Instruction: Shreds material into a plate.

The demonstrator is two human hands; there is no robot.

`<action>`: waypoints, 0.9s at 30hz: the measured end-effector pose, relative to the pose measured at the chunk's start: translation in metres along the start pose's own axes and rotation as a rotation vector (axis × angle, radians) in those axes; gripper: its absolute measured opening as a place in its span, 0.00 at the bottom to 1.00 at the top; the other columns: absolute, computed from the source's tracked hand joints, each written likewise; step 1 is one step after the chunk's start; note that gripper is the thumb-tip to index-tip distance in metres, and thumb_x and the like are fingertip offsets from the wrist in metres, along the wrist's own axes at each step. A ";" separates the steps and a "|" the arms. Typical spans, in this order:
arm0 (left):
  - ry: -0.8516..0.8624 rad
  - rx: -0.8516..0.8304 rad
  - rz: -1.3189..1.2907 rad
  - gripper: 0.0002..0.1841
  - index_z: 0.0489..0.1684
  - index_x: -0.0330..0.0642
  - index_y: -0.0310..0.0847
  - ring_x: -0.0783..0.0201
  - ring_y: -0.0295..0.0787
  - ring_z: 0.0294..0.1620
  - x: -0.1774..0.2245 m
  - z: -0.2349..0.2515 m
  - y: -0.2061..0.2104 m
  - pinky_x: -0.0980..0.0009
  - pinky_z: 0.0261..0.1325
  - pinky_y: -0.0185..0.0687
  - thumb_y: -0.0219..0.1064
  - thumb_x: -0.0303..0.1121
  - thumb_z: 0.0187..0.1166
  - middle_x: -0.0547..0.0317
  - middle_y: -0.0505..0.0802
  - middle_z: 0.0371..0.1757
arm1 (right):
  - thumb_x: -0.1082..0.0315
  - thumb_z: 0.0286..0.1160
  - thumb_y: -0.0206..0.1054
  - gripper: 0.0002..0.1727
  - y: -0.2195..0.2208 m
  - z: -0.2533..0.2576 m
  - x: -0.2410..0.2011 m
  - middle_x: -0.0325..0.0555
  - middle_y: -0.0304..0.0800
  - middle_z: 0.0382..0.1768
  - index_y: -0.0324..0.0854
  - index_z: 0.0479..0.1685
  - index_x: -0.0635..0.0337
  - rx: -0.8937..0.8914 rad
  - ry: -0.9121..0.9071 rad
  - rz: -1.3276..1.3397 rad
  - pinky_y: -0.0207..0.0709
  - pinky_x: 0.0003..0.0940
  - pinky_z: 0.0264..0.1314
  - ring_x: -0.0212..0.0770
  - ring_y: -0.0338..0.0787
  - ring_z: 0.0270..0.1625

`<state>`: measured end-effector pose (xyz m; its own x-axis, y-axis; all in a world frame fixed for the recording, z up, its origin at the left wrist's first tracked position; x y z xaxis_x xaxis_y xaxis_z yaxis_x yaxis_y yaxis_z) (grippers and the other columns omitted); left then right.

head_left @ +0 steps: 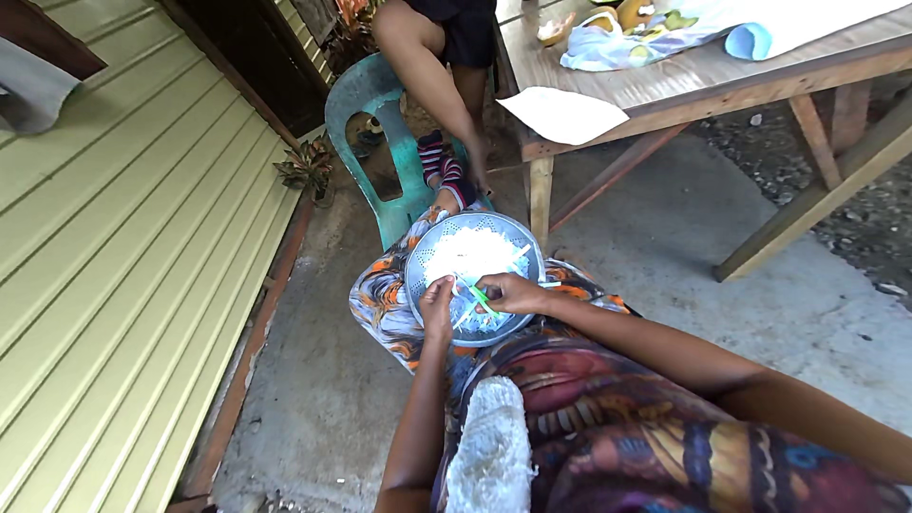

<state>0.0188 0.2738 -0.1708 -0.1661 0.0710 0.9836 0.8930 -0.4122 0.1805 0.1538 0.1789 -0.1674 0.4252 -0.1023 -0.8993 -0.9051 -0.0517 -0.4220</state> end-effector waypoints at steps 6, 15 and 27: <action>0.002 0.000 0.001 0.08 0.36 0.31 0.84 0.73 0.87 0.31 0.000 0.000 0.000 0.76 0.46 0.85 0.59 0.20 0.85 0.62 0.90 0.27 | 0.61 0.80 0.71 0.23 -0.004 -0.001 -0.002 0.48 0.87 0.36 0.80 0.68 0.67 0.057 0.001 0.002 0.78 0.36 0.49 0.35 0.82 0.35; 0.001 0.000 -0.008 0.08 0.36 0.31 0.85 0.72 0.87 0.31 0.001 0.000 0.000 0.76 0.46 0.85 0.60 0.20 0.84 0.62 0.90 0.28 | 0.57 0.77 0.73 0.26 0.000 0.000 -0.001 0.48 0.87 0.39 0.80 0.67 0.66 -0.007 0.008 -0.007 0.77 0.36 0.48 0.35 0.82 0.36; 0.006 -0.011 0.010 0.08 0.35 0.32 0.84 0.73 0.86 0.31 0.000 0.000 0.000 0.76 0.46 0.85 0.59 0.20 0.84 0.62 0.89 0.27 | 0.55 0.76 0.74 0.27 0.001 -0.001 -0.001 0.50 0.87 0.41 0.79 0.68 0.65 -0.027 0.011 -0.017 0.77 0.38 0.49 0.37 0.82 0.38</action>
<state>0.0187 0.2739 -0.1705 -0.1594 0.0609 0.9853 0.8901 -0.4229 0.1702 0.1525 0.1782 -0.1664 0.4408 -0.1124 -0.8906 -0.8973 -0.0806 -0.4340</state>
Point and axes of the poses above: each hand's wrist, its own z-axis towards the middle knuckle, its own y-axis out of the palm, x = y × z, the point moved 6 cm from there along z, towards the middle knuckle
